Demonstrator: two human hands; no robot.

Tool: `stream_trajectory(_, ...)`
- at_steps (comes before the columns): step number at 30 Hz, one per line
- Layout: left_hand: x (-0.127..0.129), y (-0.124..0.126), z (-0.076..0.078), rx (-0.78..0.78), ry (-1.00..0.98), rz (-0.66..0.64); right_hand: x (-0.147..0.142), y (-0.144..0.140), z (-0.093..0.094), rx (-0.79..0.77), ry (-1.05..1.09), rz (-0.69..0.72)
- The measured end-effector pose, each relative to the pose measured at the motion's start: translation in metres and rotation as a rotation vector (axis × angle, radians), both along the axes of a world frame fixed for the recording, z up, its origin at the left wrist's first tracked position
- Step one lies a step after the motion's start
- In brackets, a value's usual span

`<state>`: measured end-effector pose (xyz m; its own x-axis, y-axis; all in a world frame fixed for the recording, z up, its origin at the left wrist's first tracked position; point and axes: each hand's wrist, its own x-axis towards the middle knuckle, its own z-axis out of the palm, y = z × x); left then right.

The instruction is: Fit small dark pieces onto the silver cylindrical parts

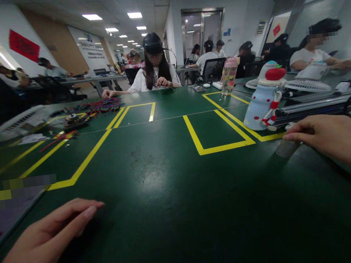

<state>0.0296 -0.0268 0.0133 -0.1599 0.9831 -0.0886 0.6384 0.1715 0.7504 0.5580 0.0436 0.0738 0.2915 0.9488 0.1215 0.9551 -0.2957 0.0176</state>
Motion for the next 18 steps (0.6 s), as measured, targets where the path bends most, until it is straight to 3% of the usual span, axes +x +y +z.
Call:
stream_trajectory(9, -0.003, 0.001, 0.003, -0.036, 0.027, -0.070, 0.024, 0.001, -0.002, 0.005, 0.028, -0.038)
stream_trajectory(18, 0.002, -0.001, 0.002, 0.024, -0.006, -0.021, 0.026, 0.002, -0.006, 0.073, 0.127, -0.042)
